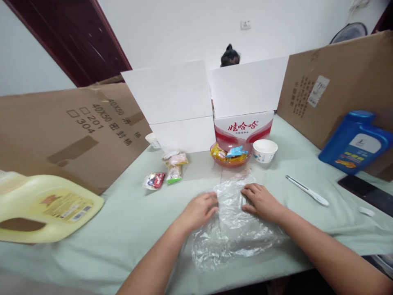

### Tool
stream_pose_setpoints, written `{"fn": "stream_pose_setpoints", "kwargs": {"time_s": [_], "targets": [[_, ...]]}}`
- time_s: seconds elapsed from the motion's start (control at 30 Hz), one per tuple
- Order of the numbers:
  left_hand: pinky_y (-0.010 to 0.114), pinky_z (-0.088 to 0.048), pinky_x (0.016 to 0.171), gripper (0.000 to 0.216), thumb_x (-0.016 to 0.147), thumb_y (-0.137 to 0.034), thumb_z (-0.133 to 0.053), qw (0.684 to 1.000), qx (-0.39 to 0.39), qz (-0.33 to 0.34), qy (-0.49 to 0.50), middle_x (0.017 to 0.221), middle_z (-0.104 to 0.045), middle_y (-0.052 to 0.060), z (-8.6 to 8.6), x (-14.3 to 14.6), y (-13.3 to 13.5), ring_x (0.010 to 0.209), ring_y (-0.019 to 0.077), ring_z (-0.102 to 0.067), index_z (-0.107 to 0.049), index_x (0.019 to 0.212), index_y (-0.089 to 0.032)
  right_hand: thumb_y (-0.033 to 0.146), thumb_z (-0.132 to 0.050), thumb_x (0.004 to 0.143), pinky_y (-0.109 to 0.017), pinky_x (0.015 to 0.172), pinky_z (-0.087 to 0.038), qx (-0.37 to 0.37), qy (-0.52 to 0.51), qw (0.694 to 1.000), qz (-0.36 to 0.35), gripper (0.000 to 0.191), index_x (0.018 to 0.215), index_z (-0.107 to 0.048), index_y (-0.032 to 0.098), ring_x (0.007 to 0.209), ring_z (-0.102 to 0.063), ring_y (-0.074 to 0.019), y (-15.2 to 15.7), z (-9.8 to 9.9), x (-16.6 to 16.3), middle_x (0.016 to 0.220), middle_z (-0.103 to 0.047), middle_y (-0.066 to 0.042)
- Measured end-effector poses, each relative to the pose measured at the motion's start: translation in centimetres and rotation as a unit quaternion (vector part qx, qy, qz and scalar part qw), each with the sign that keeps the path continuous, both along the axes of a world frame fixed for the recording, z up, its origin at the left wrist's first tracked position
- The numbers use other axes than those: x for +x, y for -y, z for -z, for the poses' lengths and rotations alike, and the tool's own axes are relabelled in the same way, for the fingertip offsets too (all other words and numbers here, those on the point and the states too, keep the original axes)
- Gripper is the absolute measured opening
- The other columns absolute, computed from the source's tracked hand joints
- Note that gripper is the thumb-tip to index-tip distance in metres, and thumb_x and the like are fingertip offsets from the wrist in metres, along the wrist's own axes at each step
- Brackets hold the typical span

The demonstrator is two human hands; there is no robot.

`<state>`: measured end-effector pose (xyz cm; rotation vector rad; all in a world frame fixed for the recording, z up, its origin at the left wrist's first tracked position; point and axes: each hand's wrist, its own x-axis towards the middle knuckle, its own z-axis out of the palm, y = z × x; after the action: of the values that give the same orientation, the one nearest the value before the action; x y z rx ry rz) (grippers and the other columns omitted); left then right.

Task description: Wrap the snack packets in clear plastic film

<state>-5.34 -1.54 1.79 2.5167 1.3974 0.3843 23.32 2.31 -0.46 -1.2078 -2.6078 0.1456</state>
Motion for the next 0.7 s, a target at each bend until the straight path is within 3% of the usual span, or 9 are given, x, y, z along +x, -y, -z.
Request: {"fn": "stream_pose_setpoints", "kwargs": {"time_s": [0.1, 0.2, 0.23, 0.3, 0.4, 0.5, 0.57, 0.63, 0.7], "targets": [[0.045, -0.046, 0.098, 0.043, 0.086, -0.027, -0.058, 0.973, 0.042, -0.223, -0.05, 0.145, -0.043, 0.017, 0.9, -1.1, -1.1, 0.123, 0.0327, -0.053, -0.055, 0.128, -0.017, 0.06, -0.058, 0.082, -0.054, 0.105, -0.034, -0.003, 0.035, 0.999, 0.029, 0.072, 0.136, -0.05, 0.013, 0.133, -0.037, -0.0385, 0.0, 0.7, -0.3, 0.143, -0.046, -0.021], [0.045, -0.048, 0.094, 0.048, 0.084, -0.026, -0.059, 0.943, 0.107, -0.314, -0.04, 0.147, -0.038, 0.021, 1.2, -1.8, -1.6, 0.12, 0.0342, -0.054, -0.053, 0.129, -0.013, 0.068, -0.053, 0.08, -0.06, 0.107, -0.027, -0.004, 0.063, 0.996, 0.063, 0.083, 0.143, -0.043, 0.014, 0.14, -0.025, -0.0423, -0.1, 1.5, -0.3, 0.15, -0.036, -0.021], [0.043, -0.049, 0.094, 0.043, 0.085, -0.024, -0.057, 0.946, 0.131, -0.297, -0.025, 0.144, -0.042, 0.02, 1.2, -1.9, -1.7, 0.118, 0.0318, -0.056, -0.055, 0.126, -0.014, 0.069, -0.051, 0.081, -0.061, 0.108, -0.025, -0.008, 0.07, 0.995, 0.07, 0.084, 0.145, -0.041, 0.015, 0.14, -0.023, -0.0422, 0.0, 1.7, -0.3, 0.151, -0.034, -0.02], [0.039, -0.047, 0.097, 0.034, 0.087, -0.023, -0.054, 0.969, 0.149, -0.195, -0.001, 0.133, -0.054, 0.014, 1.3, -1.7, -1.7, 0.114, 0.0263, -0.058, -0.06, 0.12, -0.019, 0.071, -0.048, 0.081, -0.062, 0.108, -0.022, -0.023, 0.083, 0.993, 0.086, 0.087, 0.147, -0.037, 0.016, 0.142, -0.02, -0.0424, -0.1, 1.8, -0.3, 0.153, -0.03, -0.02], [0.045, -0.039, 0.107, 0.035, 0.087, -0.032, -0.059, 0.994, 0.087, -0.064, -0.024, 0.13, -0.058, 0.01, 1.8, -1.4, -2.0, 0.124, 0.0267, -0.051, -0.061, 0.121, -0.023, 0.073, -0.05, 0.078, -0.063, 0.109, -0.018, -0.057, 0.105, 0.985, 0.127, 0.092, 0.149, -0.034, 0.018, 0.142, -0.015, -0.044, -0.5, 1.4, 0.1, 0.156, -0.024, -0.019], [0.057, -0.027, 0.11, 0.046, 0.085, -0.035, -0.063, 0.991, 0.042, -0.113, -0.058, 0.144, -0.047, 0.012, 2.0, -1.7, -2.5, 0.136, 0.0331, -0.037, -0.055, 0.129, -0.023, 0.067, -0.053, 0.08, -0.064, 0.109, -0.017, -0.067, 0.117, 0.97, 0.201, 0.085, 0.146, -0.038, 0.015, 0.142, -0.014, -0.0449, -1.2, 0.1, 1.2, 0.155, -0.026, -0.021], [0.057, -0.026, 0.11, 0.04, 0.087, -0.033, -0.061, 0.985, 0.075, -0.151, -0.025, 0.143, -0.046, 0.013, 1.5, -2.0, -2.4, 0.135, 0.0332, -0.036, -0.057, 0.125, -0.021, 0.059, -0.054, 0.084, -0.059, 0.109, -0.022, -0.047, 0.088, 0.971, 0.216, 0.074, 0.14, -0.046, 0.012, 0.141, -0.022, -0.0425, -1.2, -1.4, 2.0, 0.151, -0.033, -0.022], [0.05, -0.035, 0.106, 0.028, 0.089, -0.032, -0.057, 0.981, 0.121, -0.141, 0.047, 0.128, -0.057, 0.013, 0.4, -1.9, -1.7, 0.124, 0.0295, -0.047, -0.064, 0.112, -0.018, 0.055, -0.054, 0.086, -0.049, 0.105, -0.034, -0.045, 0.024, 0.987, 0.151, 0.061, 0.13, -0.054, 0.013, 0.131, -0.04, -0.036, -0.5, -3.1, 2.6, 0.14, -0.047, -0.021], [0.038, -0.045, 0.092, 0.022, 0.09, -0.038, -0.056, 0.987, 0.094, -0.061, 0.112, 0.1, -0.064, 0.009, -0.8, -1.4, -0.5, 0.101, 0.0227, -0.058, -0.067, 0.092, -0.018, 0.055, -0.058, 0.084, -0.038, 0.09, -0.045, -0.098, -0.026, 0.994, 0.033, 0.05, 0.117, -0.06, 0.018, 0.107, -0.058, -0.0274, 1.1, -4.5, 2.5, 0.118, -0.062, -0.014]]}}
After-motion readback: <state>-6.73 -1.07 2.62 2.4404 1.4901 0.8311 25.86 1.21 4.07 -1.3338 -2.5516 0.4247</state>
